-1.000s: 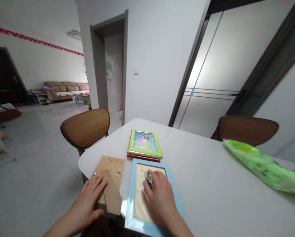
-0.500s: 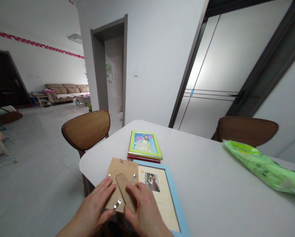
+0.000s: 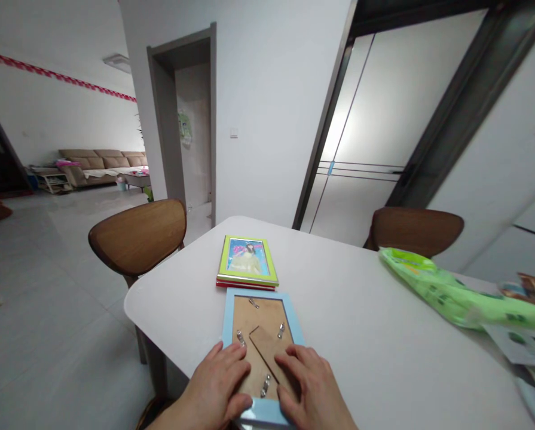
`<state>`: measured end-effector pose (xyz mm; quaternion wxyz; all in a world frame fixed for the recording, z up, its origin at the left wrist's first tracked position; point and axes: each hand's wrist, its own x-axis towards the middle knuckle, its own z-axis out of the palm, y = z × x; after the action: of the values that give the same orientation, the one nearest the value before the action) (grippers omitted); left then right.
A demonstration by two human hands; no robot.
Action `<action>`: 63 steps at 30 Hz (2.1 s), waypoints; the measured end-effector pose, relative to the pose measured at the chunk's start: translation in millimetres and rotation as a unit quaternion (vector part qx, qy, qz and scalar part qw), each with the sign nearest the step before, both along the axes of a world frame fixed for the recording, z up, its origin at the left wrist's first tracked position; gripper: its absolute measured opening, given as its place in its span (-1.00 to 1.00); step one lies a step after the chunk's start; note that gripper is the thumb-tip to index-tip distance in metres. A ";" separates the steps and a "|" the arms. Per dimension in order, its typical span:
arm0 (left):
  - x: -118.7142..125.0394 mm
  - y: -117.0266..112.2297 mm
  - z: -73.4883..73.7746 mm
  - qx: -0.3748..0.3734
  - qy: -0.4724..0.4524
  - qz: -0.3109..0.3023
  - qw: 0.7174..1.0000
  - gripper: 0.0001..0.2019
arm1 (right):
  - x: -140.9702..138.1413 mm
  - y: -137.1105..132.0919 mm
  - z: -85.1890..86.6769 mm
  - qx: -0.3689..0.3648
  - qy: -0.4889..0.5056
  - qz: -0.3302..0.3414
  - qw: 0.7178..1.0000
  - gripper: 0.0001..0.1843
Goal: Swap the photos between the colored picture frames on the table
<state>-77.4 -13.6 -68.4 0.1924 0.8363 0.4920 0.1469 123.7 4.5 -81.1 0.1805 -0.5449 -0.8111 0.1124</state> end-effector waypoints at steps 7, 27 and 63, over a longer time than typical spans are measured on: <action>-16.2 -4.5 3.7 -0.019 -0.002 -0.009 1.000 -0.53 | -4.3 23.5 -4.2 0.068 -0.001 0.004 0.998 -0.67; -29.0 -2.1 -11.8 0.000 -0.008 -0.022 1.000 -0.57 | -12.3 11.6 -1.4 0.126 -0.052 0.080 0.987 -0.66; -38.2 -3.1 -17.7 0.014 -0.057 -0.034 0.998 -0.62 | -73.1 50.6 14.5 0.026 -0.027 0.067 0.997 -0.73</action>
<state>-115.7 -16.7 -86.1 0.2129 0.8457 0.4489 0.1947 50.6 55.1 -66.6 0.1653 -0.4869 -0.8531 0.0883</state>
